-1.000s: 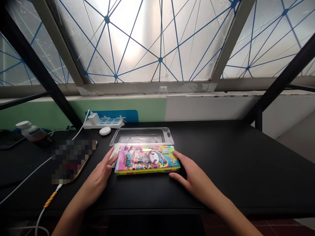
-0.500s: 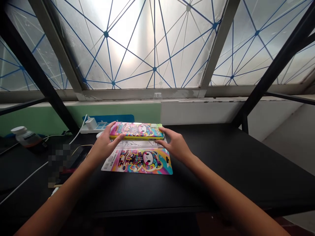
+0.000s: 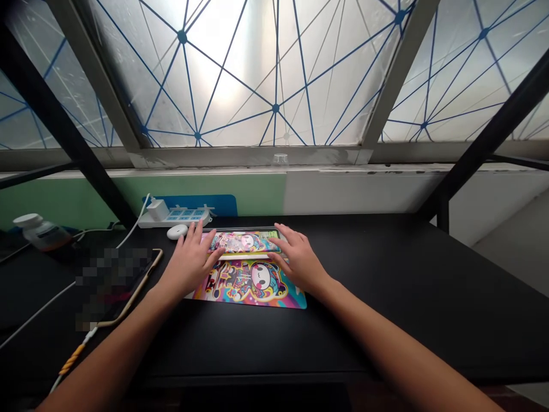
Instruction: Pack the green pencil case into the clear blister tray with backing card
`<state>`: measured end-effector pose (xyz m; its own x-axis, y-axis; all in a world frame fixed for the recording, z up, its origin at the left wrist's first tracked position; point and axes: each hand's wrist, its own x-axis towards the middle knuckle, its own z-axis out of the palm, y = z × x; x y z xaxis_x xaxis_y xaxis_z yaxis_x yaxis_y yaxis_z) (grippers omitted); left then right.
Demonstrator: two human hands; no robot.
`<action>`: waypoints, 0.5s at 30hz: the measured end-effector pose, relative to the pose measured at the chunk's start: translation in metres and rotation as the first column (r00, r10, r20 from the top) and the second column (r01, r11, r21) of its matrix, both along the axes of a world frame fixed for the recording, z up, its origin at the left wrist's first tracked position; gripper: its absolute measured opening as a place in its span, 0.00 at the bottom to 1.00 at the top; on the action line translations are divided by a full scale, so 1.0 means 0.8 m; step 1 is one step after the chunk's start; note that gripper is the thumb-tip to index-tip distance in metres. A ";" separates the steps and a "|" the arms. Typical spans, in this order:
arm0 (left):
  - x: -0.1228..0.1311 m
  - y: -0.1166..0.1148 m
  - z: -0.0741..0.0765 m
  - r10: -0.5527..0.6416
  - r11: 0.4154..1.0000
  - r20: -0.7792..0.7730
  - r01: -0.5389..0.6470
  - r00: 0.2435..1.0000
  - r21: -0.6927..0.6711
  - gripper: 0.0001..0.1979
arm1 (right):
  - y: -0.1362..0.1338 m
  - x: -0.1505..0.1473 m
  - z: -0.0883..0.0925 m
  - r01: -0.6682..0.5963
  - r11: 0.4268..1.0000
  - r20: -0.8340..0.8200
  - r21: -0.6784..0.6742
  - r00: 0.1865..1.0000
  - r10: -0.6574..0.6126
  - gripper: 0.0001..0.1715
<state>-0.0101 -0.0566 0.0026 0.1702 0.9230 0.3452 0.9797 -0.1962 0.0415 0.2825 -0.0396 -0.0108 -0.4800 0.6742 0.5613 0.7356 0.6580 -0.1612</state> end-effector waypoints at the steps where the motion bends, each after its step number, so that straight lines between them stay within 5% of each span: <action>1: 0.006 0.003 0.004 -0.029 1.000 0.010 0.029 1.000 0.000 0.32 | -0.007 -0.006 0.003 -0.046 0.999 -0.012 0.027 0.999 0.046 0.19; 3: 0.020 0.012 0.011 -0.098 0.994 0.065 0.101 0.993 -0.047 0.32 | -0.023 -0.021 0.007 -0.165 0.986 0.003 0.015 0.986 0.165 0.17; 6: 0.039 0.032 0.015 -0.171 0.970 0.166 0.195 0.971 -0.144 0.36 | -0.045 -0.042 0.007 -0.307 0.932 0.087 -0.195 0.941 0.328 0.22; 11: 0.046 0.057 -0.001 -0.128 0.964 0.158 0.160 0.979 -0.212 0.37 | -0.051 -0.045 0.015 -0.279 0.788 0.123 -0.550 0.906 0.406 0.46; 15: 0.028 0.058 -0.012 -0.119 0.972 0.116 0.140 0.986 -0.190 0.36 | -0.037 -0.024 0.028 -0.284 0.728 0.060 -0.624 0.911 0.407 0.30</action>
<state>0.0119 -0.0098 -0.0067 0.2654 0.9470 0.1807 0.9349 -0.2986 0.1916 0.2634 -0.0690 0.0119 -0.7962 0.6049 -0.0126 0.5316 0.6895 -0.4919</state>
